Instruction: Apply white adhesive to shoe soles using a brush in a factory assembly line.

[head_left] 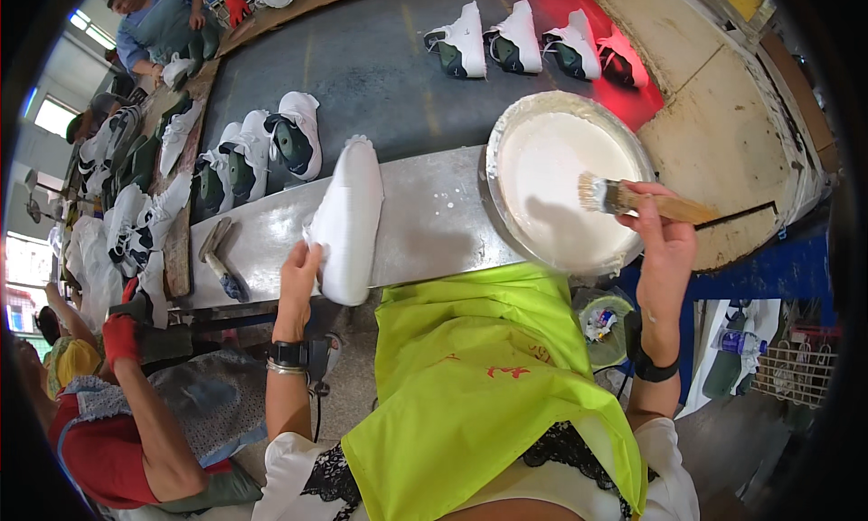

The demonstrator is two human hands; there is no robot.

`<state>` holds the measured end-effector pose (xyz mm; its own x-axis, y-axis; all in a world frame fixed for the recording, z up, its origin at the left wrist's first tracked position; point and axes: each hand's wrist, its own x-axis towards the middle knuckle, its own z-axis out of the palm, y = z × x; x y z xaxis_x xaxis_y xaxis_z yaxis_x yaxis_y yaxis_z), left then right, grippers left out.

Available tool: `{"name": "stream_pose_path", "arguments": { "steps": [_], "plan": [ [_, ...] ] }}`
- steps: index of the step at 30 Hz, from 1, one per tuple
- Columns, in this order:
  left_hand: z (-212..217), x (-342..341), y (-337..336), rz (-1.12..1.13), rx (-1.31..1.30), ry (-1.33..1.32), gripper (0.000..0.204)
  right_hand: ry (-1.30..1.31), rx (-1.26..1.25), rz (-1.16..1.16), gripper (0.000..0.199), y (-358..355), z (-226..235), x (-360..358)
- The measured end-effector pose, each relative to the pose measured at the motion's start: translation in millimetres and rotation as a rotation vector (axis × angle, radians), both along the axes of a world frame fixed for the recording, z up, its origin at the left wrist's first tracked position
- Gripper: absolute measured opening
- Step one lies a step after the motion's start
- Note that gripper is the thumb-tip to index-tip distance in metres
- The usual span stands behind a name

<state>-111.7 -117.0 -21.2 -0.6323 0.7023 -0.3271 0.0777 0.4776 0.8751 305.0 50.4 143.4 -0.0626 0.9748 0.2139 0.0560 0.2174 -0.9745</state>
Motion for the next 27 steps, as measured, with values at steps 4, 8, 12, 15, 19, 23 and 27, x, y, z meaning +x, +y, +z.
{"name": "stream_pose_path", "arguments": {
  "steps": [4, 8, 12, 15, 19, 23, 27],
  "plan": [
    [-15, 2, 13, -0.352, -0.151, 0.692, 0.120, -0.022, -0.043, 0.053, 0.019, -10, -3, -2],
    [3, -30, 44, -0.566, -0.248, 0.427, 0.126, -0.006, -0.061, 0.037, 0.020, -18, -7, 3],
    [5, -35, 48, -0.598, -0.172, 0.449, 0.125, 0.014, -0.072, 0.017, 0.020, -18, -8, 12],
    [9, -20, 49, -0.580, -0.114, 0.579, 0.122, 0.004, -0.111, 0.017, 0.019, -17, -15, 13],
    [48, 28, 68, -0.503, -0.257, 1.168, 0.112, -0.012, -0.097, 0.065, 0.019, -12, -22, 22],
    [65, 72, 98, -0.731, -0.024, 1.732, 0.088, 0.043, -0.125, 0.056, 0.019, -15, -20, 19],
    [51, 75, 80, -0.709, 0.005, 1.991, 0.060, 0.091, -0.113, 0.097, 0.019, -25, -14, 14]
  ]
}}
